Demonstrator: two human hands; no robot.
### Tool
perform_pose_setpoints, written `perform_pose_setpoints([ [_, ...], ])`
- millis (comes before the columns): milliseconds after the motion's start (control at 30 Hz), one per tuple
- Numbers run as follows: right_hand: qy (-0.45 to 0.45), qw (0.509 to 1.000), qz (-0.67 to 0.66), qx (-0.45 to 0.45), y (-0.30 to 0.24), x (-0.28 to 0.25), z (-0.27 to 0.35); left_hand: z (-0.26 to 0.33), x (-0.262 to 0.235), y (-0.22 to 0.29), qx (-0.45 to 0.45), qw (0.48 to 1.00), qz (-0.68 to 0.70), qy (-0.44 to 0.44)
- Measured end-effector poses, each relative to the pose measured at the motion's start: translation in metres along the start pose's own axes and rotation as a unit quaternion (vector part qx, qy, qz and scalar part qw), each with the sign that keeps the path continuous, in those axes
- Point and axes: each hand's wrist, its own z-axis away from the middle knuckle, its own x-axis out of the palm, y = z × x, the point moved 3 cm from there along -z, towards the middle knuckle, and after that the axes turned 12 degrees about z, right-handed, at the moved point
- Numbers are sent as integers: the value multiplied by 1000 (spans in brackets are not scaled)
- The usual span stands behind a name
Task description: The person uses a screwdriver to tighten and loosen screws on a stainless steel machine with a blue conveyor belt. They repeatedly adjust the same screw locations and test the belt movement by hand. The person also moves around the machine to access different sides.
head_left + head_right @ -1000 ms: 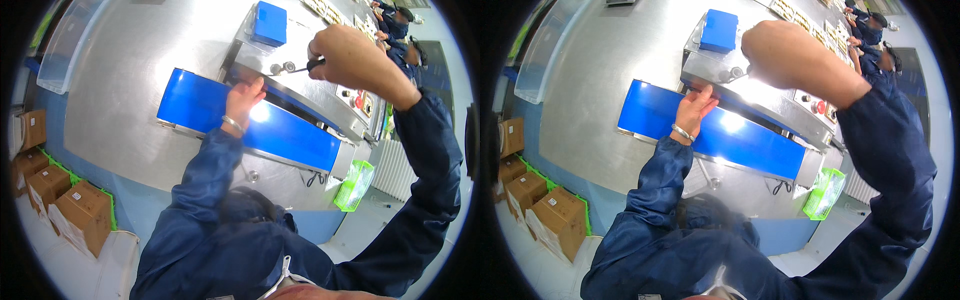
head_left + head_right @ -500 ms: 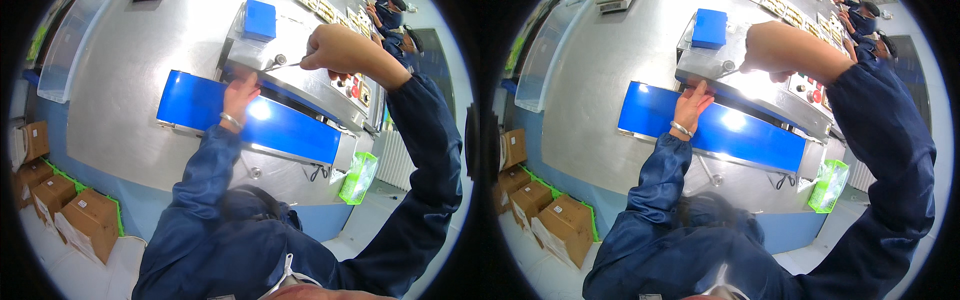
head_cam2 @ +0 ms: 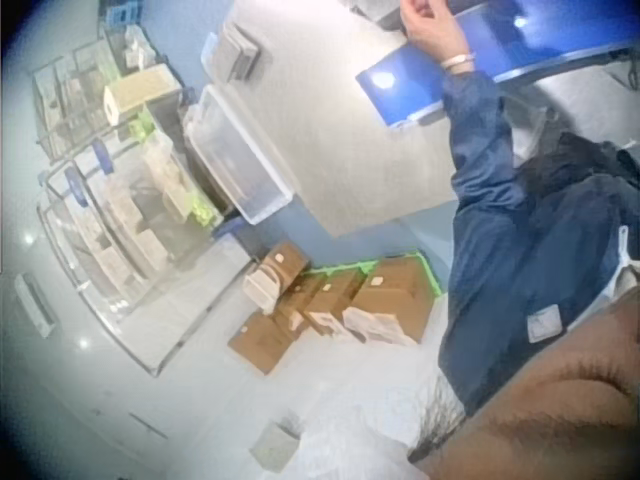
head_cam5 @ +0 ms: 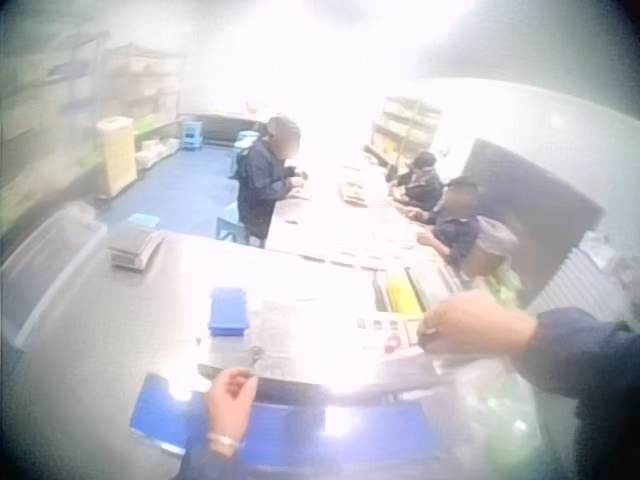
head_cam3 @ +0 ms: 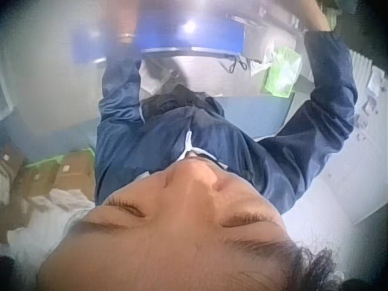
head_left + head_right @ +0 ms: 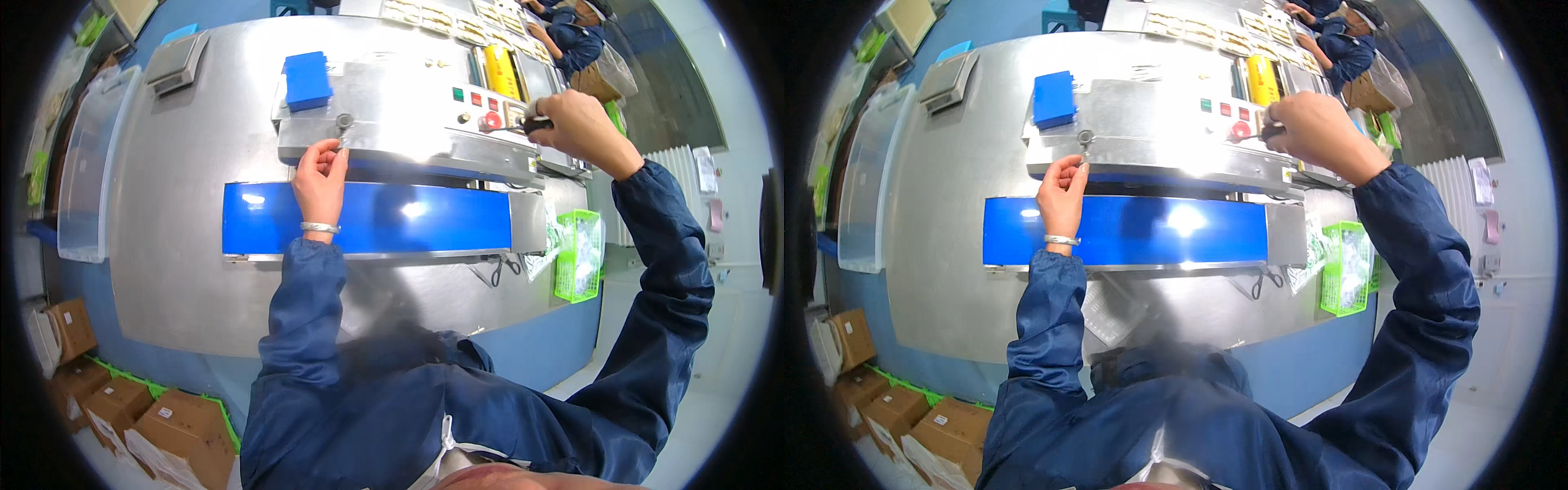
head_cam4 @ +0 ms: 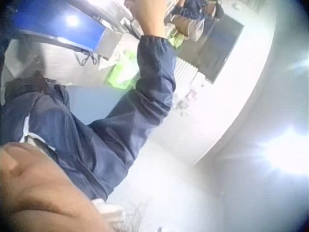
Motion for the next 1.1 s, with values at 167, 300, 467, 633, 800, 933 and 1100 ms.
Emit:
perform_pose_setpoints([
  [167, 33, 997, 61, -26, 53, 57, 46, 35, 61, 6, -30, 989, -10, -146],
  [300, 50, 995, 72, -43, 65, 87, 59, 73, 108, 1, -67, 958, -22, -278],
  [467, 73, 991, 85, -78, 64, 98, 57, 90, 126, -2, -73, 952, -44, -294],
  [633, 66, 989, 113, -76, 60, 103, 48, 92, 121, -10, -99, 957, -39, -271],
  [800, 77, 987, 111, -88, 61, 104, 44, 91, 121, -15, -108, 957, -45, -267],
  [933, 96, 984, 110, -102, 60, 102, 42, 91, 124, -16, -121, 952, -46, -276],
  [1100, 106, 975, 150, -123, 54, 100, 41, 93, 124, -19, -126, 950, -33, -284],
])
